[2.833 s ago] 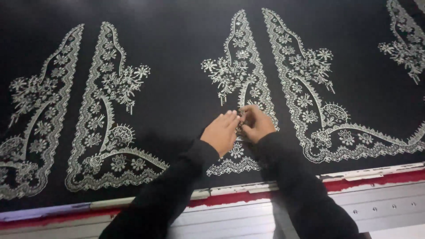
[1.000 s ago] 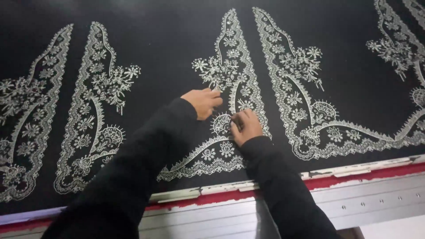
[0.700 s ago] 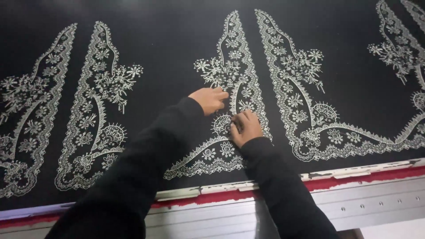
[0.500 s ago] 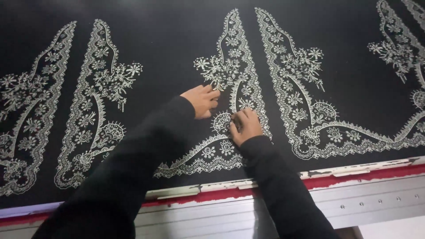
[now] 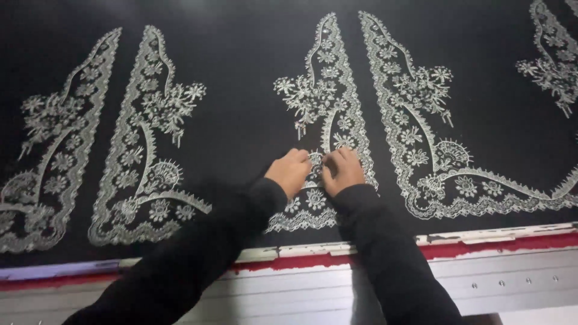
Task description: Inspecting embroidered fabric on an industrial machine and manually removing loose threads.
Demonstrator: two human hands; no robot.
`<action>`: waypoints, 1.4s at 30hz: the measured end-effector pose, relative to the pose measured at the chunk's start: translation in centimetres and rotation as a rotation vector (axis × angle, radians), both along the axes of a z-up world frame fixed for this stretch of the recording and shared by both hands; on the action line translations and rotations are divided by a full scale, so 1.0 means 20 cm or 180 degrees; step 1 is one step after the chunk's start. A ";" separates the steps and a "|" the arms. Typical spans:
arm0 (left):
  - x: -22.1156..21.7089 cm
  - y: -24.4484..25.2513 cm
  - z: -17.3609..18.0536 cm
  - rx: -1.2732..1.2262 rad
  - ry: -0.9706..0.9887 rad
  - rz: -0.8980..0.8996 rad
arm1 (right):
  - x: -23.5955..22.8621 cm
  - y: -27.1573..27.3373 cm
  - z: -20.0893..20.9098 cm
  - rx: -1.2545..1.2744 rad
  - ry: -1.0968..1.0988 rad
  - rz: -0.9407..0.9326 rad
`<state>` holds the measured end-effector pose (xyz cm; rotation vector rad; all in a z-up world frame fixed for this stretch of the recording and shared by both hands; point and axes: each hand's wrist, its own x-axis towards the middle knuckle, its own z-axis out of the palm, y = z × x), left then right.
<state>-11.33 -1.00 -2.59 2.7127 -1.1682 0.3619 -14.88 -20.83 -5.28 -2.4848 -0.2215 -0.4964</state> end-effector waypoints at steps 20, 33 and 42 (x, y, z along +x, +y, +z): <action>0.58 -0.19 -0.02 -0.0075 -0.1273 -0.0664 | 0.02 0.01 0.03 0.0146 0.0070 -0.0080; 0.65 -0.09 0.12 0.0583 0.0581 -0.0249 | 0.01 0.03 0.09 0.0082 0.0379 -0.0099; 0.52 -0.14 0.29 0.1158 0.0092 -0.0912 | 0.03 0.06 0.14 0.0164 0.0323 -0.0244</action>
